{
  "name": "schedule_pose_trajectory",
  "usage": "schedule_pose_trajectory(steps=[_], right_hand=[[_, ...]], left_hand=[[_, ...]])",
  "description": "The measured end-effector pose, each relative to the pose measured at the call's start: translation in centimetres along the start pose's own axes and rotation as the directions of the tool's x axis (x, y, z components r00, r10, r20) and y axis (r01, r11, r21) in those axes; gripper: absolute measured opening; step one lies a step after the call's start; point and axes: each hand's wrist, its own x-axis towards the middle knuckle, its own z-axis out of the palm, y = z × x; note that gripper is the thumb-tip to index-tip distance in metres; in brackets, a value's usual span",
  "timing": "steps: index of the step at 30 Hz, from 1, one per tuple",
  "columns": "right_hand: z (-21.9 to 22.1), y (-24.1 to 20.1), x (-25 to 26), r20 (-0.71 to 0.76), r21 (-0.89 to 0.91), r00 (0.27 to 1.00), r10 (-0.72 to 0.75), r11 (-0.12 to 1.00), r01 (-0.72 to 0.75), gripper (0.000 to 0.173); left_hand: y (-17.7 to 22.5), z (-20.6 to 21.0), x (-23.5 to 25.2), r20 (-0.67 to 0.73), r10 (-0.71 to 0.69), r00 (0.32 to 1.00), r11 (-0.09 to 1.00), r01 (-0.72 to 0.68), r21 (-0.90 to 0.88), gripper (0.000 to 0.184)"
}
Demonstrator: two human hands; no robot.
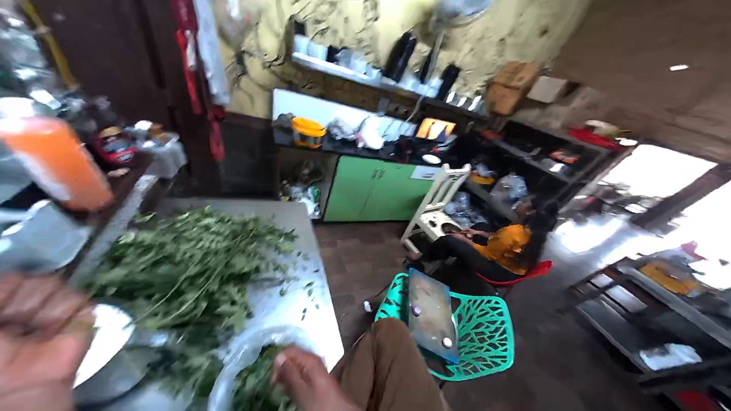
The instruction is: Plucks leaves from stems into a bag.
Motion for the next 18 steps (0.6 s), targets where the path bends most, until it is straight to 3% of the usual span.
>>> schedule_pose_trajectory(steps=[2,7,13,16,18], right_hand=[[-1.1,0.4,0.8,-0.02,-0.007,0.999,0.048,0.999,-0.048,0.036],[-2.6,1.5,2.3,-0.034,-0.213,0.989,0.146,0.966,-0.15,0.031],[-1.5,1.0,2.5,0.169,-0.441,0.961,0.218,0.889,-0.125,0.047],[-2.2,0.9,2.7,0.066,-0.341,0.981,0.181,0.928,-0.148,0.036],[-3.0,0.3,3.0,-0.071,-0.146,0.99,0.121,0.981,-0.131,0.028]], left_hand=[[0.4,-1.7,1.1,-0.007,0.043,0.999,0.999,-0.043,0.023,0.052],[0.6,1.1,0.7,0.036,0.085,0.996,0.995,-0.087,0.057,0.058],[0.0,0.9,1.1,0.074,0.056,0.996,0.998,-0.054,-0.022,0.057],[-0.5,1.3,1.0,0.092,0.024,0.995,1.0,-0.025,0.011,0.057],[-1.3,1.7,0.7,0.123,0.002,0.992,0.997,-0.012,0.076,0.057]])
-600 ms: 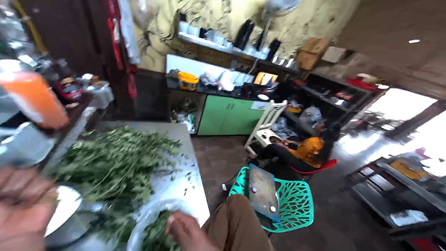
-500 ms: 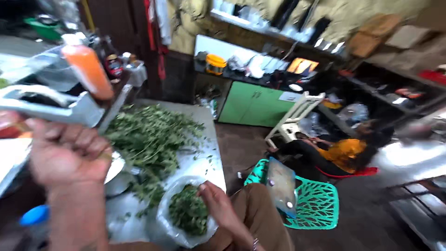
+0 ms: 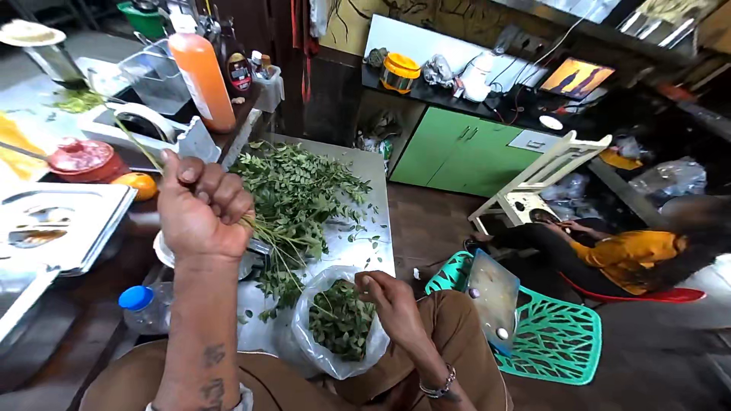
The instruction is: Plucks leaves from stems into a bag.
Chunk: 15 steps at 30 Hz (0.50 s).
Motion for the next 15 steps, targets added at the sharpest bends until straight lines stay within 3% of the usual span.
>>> schedule_pose_trajectory(steps=[2,4,8,12,15], right_hand=[[-1.2,-1.5,0.3,-0.13,0.202,0.989,-0.07,0.975,0.096,0.026],[-2.6,-3.4,0.5,-0.239,0.288,0.956,-0.171,0.927,0.238,0.025],[-3.9,-8.1,0.8,-0.392,0.134,0.835,-0.387,0.874,0.468,0.024],[-3.0,-11.6,1.1,-0.227,-0.111,0.871,-0.437,0.9,0.422,0.063],[-1.8,-11.8,1.6,-0.152,-0.277,0.892,-0.427,0.884,0.376,0.06]], left_hand=[[-1.1,0.7,-0.4,0.033,-0.031,0.999,0.996,0.028,0.079,0.057],[-2.4,1.8,-1.0,0.029,-0.068,0.997,0.989,0.064,0.131,0.056],[-5.3,3.9,-2.7,0.071,-0.141,0.987,0.969,0.123,0.216,0.052],[-8.0,6.1,-5.5,0.146,-0.173,0.974,0.92,0.107,0.377,0.049],[-9.5,7.1,-7.2,0.221,-0.241,0.945,0.901,0.133,0.413,0.046]])
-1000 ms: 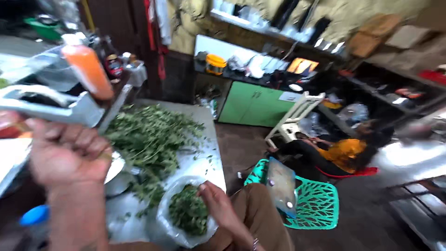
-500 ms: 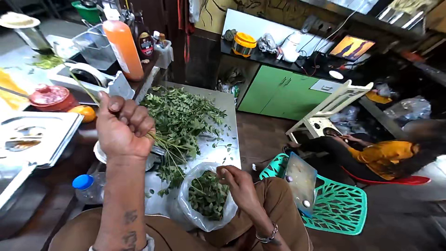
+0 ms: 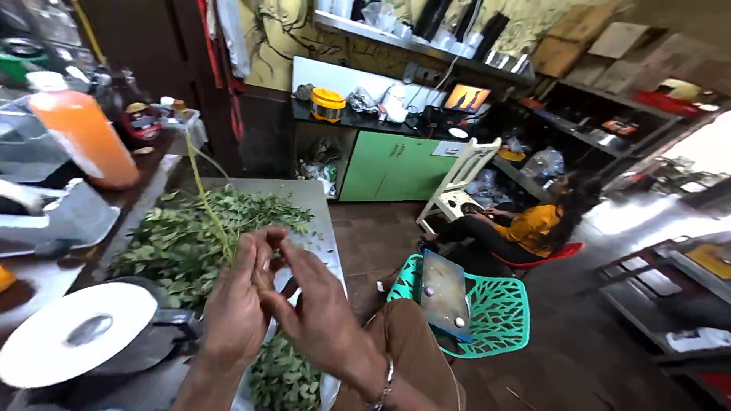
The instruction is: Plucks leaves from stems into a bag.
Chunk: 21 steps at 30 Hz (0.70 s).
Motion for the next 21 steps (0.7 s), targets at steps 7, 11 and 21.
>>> schedule_pose_trajectory(steps=[7,11,21], right_hand=[[-0.5,2.2,-1.1,-0.24,-0.217,0.937,-0.252,0.955,0.201,0.016],[-3.5,4.6,-1.1,-0.29,-0.264,0.916,-0.277,0.943,0.202,0.015],[-9.9,26.4,-6.0,-0.224,-0.568,0.804,0.551,0.597,-0.567,0.053]], left_hand=[[-3.2,2.2,-1.0,0.127,0.023,0.992,0.996,-0.012,-0.086,0.045],[-4.4,2.6,-1.6,0.272,0.009,0.962,1.0,-0.007,-0.012,0.042],[-0.1,-3.5,1.7,0.206,-0.065,0.976,0.965,0.009,0.262,0.043]])
